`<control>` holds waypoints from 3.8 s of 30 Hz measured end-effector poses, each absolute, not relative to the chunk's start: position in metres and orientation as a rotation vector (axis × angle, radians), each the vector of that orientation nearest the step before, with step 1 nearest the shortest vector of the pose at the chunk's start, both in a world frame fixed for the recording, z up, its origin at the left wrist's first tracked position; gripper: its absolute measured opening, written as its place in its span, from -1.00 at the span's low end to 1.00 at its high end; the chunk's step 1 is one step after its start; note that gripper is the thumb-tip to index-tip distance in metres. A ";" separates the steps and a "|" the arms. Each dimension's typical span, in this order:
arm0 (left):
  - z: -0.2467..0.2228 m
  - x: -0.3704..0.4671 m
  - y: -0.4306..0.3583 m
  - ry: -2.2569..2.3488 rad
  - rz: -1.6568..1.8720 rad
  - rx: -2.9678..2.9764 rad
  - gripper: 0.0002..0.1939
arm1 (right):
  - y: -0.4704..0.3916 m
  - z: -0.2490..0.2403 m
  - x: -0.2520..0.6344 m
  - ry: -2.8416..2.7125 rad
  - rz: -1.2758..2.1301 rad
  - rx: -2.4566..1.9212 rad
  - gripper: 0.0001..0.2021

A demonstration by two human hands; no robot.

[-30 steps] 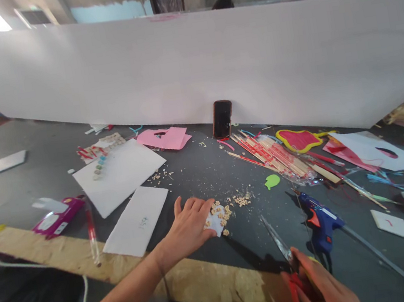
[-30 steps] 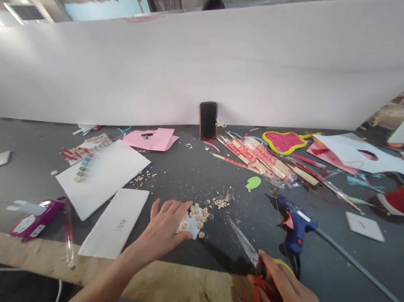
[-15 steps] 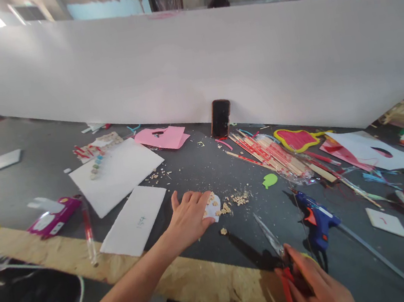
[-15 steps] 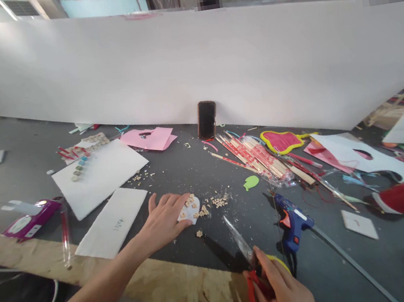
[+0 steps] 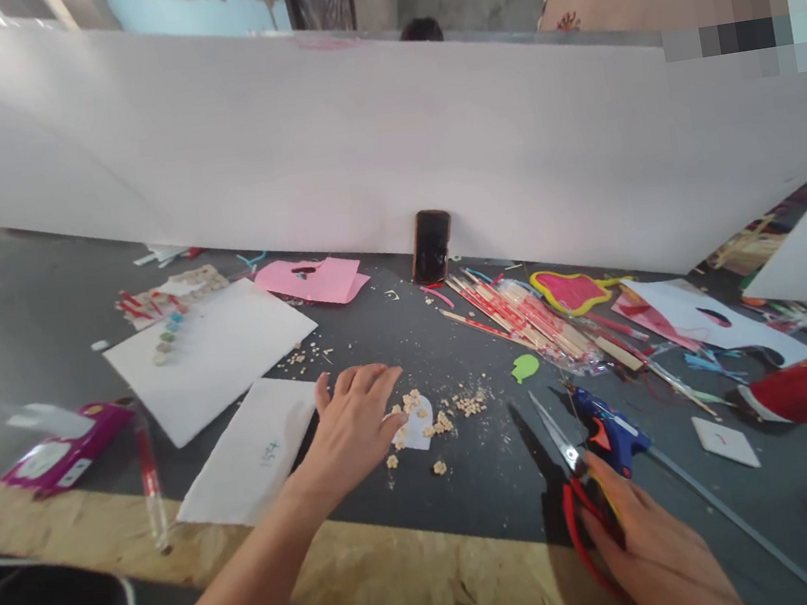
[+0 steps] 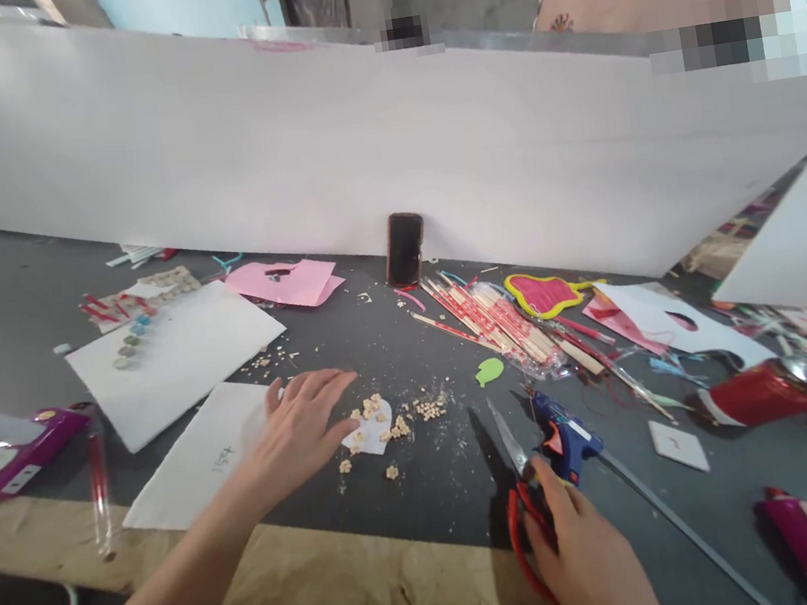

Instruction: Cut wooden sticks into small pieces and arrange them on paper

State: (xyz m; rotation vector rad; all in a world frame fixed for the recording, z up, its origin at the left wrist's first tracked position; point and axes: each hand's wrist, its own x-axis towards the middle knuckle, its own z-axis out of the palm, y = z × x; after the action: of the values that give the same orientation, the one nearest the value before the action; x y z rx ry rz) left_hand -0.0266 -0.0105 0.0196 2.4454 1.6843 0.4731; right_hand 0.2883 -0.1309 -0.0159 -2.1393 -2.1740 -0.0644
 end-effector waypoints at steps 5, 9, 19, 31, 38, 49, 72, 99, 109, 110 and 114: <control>0.020 0.002 -0.003 1.443 0.330 2.535 -0.80 | -0.104 -0.007 0.271 -2.182 -0.102 -2.350 -0.57; 0.015 0.022 0.001 1.369 0.243 2.608 -0.86 | -0.075 0.005 0.258 -2.180 -0.130 -2.387 -0.59; 0.004 0.033 0.006 1.332 0.169 2.678 -0.84 | -0.050 0.015 0.245 -2.291 -0.085 -2.411 -0.81; 0.003 0.029 0.015 1.281 0.188 2.667 -0.87 | -0.014 0.003 0.208 -2.640 0.109 -1.657 -0.73; -0.001 0.035 0.012 1.297 0.182 2.673 -0.82 | 0.011 -0.012 0.206 -2.654 0.135 -1.576 -0.77; -0.001 0.039 0.018 1.265 0.180 2.633 -0.90 | 0.004 -0.004 0.215 -2.608 0.095 -1.586 -0.76; 0.020 -0.003 0.032 1.473 0.308 2.436 -0.80 | 0.004 -0.003 0.203 -2.574 0.059 -1.586 -0.74; 0.012 -0.008 0.022 1.432 0.352 2.485 -0.82 | 0.000 -0.010 0.173 -2.624 0.129 -1.419 -0.87; 0.010 0.000 0.013 1.382 0.336 2.545 -0.89 | 0.009 -0.012 0.186 -2.441 0.154 -1.478 -0.85; 0.009 0.000 0.013 1.369 0.331 2.552 -0.90 | 0.009 -0.012 0.188 -2.427 0.163 -1.473 -0.85; 0.009 -0.001 0.013 1.336 0.350 2.528 -0.91 | 0.006 -0.010 0.190 -2.381 0.195 -1.438 -0.85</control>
State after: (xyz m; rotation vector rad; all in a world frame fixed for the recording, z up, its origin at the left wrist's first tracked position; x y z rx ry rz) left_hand -0.0005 0.0125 0.0092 2.5283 1.3364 0.3501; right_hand 0.1901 0.0061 -0.0101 -1.4375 -2.3808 0.1950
